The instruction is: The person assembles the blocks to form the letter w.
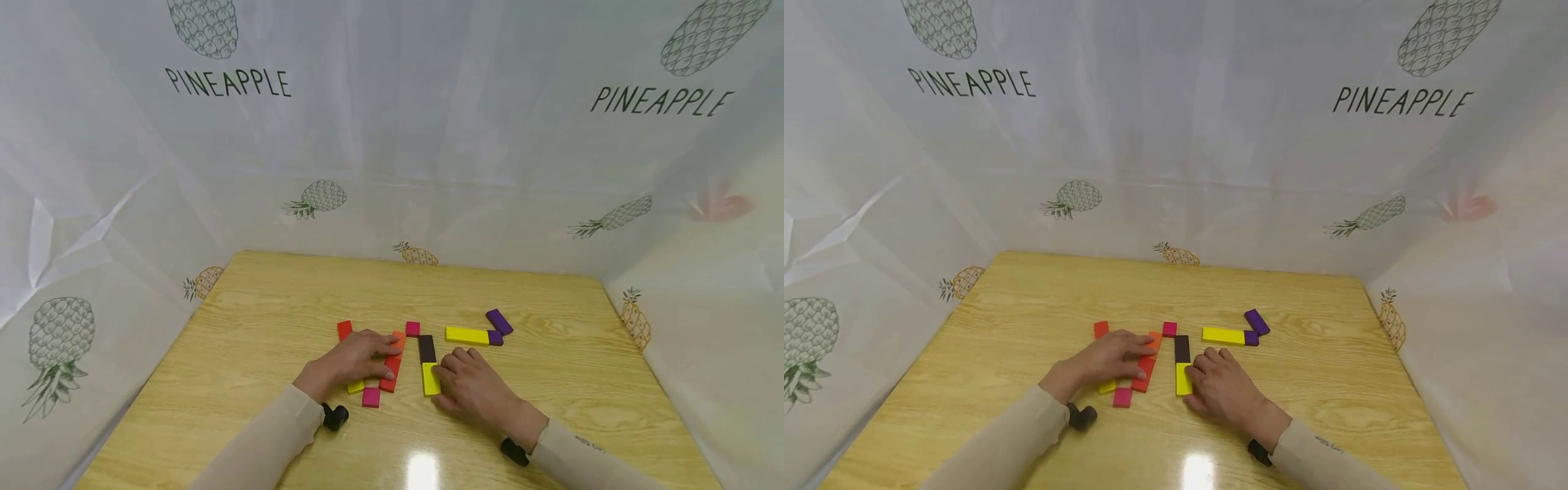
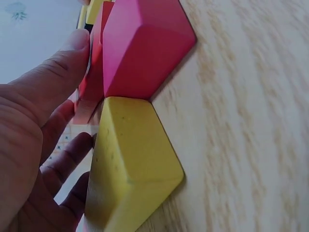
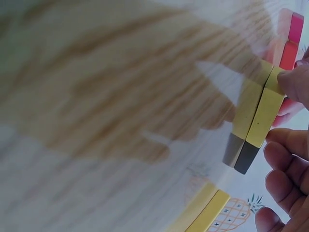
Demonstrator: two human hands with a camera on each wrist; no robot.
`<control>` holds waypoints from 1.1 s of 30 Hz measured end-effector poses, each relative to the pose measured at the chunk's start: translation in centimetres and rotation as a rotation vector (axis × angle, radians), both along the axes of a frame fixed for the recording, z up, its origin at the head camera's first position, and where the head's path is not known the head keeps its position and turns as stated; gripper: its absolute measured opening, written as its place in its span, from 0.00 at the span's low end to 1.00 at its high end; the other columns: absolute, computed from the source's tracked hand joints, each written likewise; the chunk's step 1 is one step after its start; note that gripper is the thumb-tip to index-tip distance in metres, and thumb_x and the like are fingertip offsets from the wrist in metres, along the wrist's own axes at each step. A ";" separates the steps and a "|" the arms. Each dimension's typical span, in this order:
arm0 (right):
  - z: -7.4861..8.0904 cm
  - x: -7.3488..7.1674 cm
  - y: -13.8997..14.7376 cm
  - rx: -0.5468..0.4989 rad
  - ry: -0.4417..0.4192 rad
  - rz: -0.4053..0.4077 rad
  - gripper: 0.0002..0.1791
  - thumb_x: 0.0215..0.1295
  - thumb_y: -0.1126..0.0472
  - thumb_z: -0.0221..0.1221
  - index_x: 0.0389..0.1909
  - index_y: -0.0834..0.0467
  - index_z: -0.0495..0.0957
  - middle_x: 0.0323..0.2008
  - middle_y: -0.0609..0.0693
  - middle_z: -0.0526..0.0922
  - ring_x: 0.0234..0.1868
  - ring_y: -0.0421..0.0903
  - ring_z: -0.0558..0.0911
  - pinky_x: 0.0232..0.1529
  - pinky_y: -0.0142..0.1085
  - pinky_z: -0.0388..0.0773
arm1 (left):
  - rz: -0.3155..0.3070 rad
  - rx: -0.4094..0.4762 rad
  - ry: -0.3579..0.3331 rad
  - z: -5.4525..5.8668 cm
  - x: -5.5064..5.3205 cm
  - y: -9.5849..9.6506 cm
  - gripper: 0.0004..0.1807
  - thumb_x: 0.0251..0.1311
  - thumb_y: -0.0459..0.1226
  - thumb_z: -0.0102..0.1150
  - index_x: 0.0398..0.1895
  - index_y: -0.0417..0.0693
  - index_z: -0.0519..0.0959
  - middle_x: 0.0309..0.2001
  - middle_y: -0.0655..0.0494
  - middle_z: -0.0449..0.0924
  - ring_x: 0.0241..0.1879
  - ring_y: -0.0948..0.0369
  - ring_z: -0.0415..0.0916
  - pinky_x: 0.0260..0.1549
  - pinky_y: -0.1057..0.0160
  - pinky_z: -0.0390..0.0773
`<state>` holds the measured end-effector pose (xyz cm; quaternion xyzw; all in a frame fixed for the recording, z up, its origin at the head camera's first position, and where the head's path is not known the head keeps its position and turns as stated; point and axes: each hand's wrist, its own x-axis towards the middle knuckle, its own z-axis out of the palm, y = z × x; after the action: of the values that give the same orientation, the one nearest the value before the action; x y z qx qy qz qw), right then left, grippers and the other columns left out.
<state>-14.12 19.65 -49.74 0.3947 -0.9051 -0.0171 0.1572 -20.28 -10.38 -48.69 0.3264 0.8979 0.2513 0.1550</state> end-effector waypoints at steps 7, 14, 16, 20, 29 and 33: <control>-0.2 0.1 0.0 -0.015 0.003 -0.003 0.25 0.66 0.37 0.68 0.50 0.53 0.87 0.43 0.45 0.83 0.45 0.45 0.75 0.46 0.41 0.72 | 0.017 0.038 -0.012 -0.4 0.0 -0.1 0.30 0.70 0.53 0.67 0.73 0.60 0.78 0.80 0.65 0.65 0.76 0.53 0.65 0.73 0.48 0.68; -0.4 -0.1 0.4 -0.075 0.018 0.009 0.23 0.67 0.40 0.68 0.50 0.53 0.87 0.42 0.45 0.82 0.44 0.45 0.75 0.45 0.41 0.70 | 0.036 0.088 0.038 0.0 0.2 0.2 0.26 0.72 0.51 0.64 0.70 0.56 0.81 0.77 0.59 0.71 0.75 0.51 0.67 0.73 0.46 0.68; -0.3 -0.3 0.5 -0.085 0.038 0.012 0.22 0.67 0.40 0.68 0.49 0.53 0.86 0.42 0.46 0.82 0.43 0.46 0.75 0.44 0.41 0.71 | 0.028 0.078 0.083 0.2 0.3 0.5 0.25 0.72 0.50 0.65 0.69 0.55 0.82 0.75 0.56 0.73 0.74 0.50 0.68 0.73 0.44 0.68; -0.2 -0.5 1.0 -0.097 0.062 -0.001 0.21 0.67 0.41 0.69 0.48 0.53 0.86 0.43 0.46 0.83 0.45 0.48 0.77 0.45 0.42 0.74 | 0.011 0.027 0.168 0.4 0.7 1.7 0.24 0.72 0.50 0.65 0.67 0.54 0.83 0.73 0.56 0.76 0.73 0.49 0.70 0.73 0.42 0.67; 0.2 -0.9 2.8 -0.090 0.032 -0.098 0.22 0.69 0.43 0.68 0.51 0.56 0.86 0.44 0.49 0.84 0.45 0.50 0.76 0.44 0.43 0.72 | -0.045 -0.006 0.280 0.3 1.2 5.0 0.22 0.72 0.51 0.65 0.64 0.57 0.85 0.71 0.58 0.78 0.72 0.52 0.71 0.69 0.46 0.71; 0.2 -1.0 3.5 -0.091 0.027 -0.121 0.22 0.70 0.44 0.67 0.51 0.57 0.86 0.46 0.50 0.84 0.46 0.51 0.76 0.47 0.45 0.74 | -0.067 -0.044 0.328 0.1 1.3 6.2 0.22 0.72 0.54 0.64 0.64 0.60 0.85 0.71 0.60 0.78 0.72 0.53 0.71 0.68 0.47 0.72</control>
<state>-15.17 23.19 -49.53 0.3316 -0.9249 0.0094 0.1859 -18.95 -4.18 -48.63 0.3894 0.9051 0.1697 0.0217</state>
